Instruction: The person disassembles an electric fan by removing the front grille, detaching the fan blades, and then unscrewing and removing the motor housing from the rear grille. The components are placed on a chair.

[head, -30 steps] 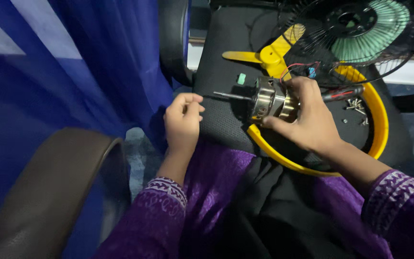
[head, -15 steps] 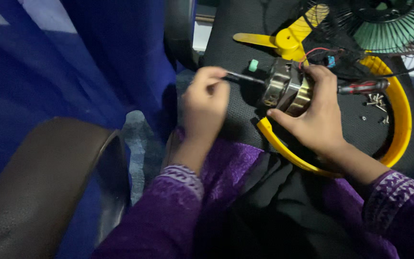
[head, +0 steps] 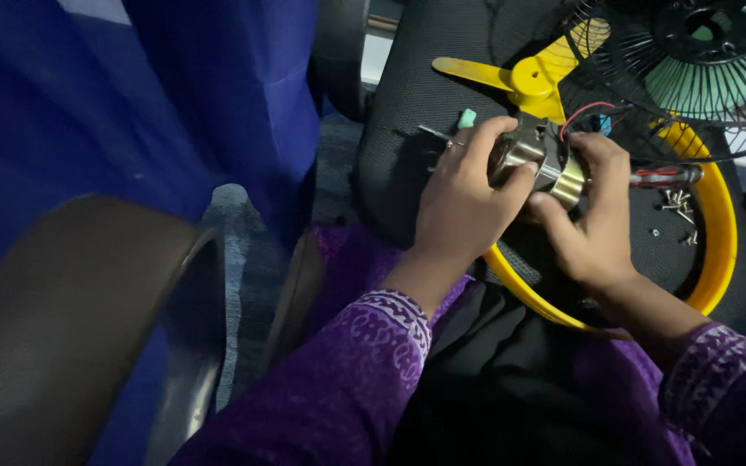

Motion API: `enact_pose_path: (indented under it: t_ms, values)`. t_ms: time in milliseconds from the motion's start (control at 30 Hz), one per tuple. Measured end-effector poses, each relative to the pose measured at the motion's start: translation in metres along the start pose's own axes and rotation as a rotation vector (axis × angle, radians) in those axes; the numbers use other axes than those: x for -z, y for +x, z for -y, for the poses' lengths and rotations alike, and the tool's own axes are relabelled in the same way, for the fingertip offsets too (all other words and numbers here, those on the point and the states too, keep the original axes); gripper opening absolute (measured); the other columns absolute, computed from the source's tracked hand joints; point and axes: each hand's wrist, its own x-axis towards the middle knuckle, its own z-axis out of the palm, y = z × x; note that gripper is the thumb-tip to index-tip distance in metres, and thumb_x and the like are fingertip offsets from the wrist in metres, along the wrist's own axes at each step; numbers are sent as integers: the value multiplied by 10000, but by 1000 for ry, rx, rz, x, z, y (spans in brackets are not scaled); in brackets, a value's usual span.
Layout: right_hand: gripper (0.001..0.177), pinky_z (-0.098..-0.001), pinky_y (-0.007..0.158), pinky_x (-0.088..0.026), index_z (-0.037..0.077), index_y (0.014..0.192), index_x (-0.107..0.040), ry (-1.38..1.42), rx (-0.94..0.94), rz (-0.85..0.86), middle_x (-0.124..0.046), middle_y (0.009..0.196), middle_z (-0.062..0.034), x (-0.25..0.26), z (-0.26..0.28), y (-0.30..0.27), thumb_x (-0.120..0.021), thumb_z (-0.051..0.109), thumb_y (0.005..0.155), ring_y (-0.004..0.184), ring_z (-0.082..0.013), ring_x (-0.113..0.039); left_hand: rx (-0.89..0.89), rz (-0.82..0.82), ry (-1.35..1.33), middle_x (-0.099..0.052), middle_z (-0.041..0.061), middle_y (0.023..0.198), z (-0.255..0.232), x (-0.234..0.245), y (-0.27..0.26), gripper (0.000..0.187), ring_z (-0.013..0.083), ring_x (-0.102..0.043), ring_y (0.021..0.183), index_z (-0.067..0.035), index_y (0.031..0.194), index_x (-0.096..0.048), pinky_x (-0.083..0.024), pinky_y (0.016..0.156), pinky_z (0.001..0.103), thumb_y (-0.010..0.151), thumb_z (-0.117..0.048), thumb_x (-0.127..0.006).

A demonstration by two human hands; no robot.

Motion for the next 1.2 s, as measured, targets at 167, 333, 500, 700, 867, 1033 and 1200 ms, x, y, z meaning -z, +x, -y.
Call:
enact_pose_path:
  t_ms: [167, 333, 500, 700, 867, 1033, 1200]
  values:
    - [474, -385, 1150, -450, -18, 1421, -492, 80, -86, -8, -536, 1338, -172, 6, 1, 7, -631, 87, 979, 1275, -278, -572, 66, 94, -64, -662, 126, 1282, -4, 8, 2, 549, 323, -671, 1164, -156, 1365, -576, -529, 986, 437, 871, -379, -668]
    - [460, -351, 1066, -477, 0, 1390, -519, 136, -168, 12, -575, 1297, -146, 13, 6, 11, -623, 75, 948, 1219, -239, -595, -22, 18, 80, -673, 137, 1236, -7, 2, 7, 531, 348, -653, 1164, -137, 1291, -638, -501, 998, 467, 833, -392, -722]
    - [469, -342, 1029, -509, 9, 1382, -503, 242, -152, 17, -560, 1351, -136, 16, 9, 7, -610, 34, 926, 1233, -210, -596, -155, -17, 138, -668, 130, 1285, -5, -12, 15, 495, 345, -632, 1202, -152, 1289, -650, -481, 1042, 467, 851, -374, -711]
    - [571, -328, 970, -520, 35, 1436, -392, 449, -344, 38, -588, 1274, -112, 15, 3, 2, -654, 97, 933, 1150, -176, -615, 45, 109, 147, -670, 162, 1301, -8, -9, 24, 619, 385, -603, 1220, -117, 1367, -593, -470, 1044, 466, 823, -389, -709]
    - [559, -347, 802, -521, 69, 1456, -423, 471, -668, 95, -627, 1266, -98, 14, -1, 8, -631, 195, 952, 1071, -187, -628, 335, 332, 282, -663, 163, 1350, -20, -8, 42, 672, 370, -590, 1290, -128, 1390, -579, -458, 1074, 450, 820, -470, -683]
    - [548, -422, 811, -594, 85, 1421, -429, 715, -881, 77, -646, 1222, -119, 23, 6, 12, -625, 176, 917, 1075, -211, -672, 127, 250, 142, -641, 191, 1341, -15, -15, 33, 811, 355, -598, 1269, -77, 1426, -476, -468, 1052, 431, 759, -419, -785]
    - [567, -422, 827, -595, 115, 1412, -308, 805, -695, 33, -581, 1356, -80, 21, 18, 3, -617, 85, 938, 1130, -198, -660, 118, 194, 37, -665, 160, 1334, -18, -16, 25, 772, 333, -641, 1234, -130, 1407, -511, -501, 1021, 418, 727, -359, -798]
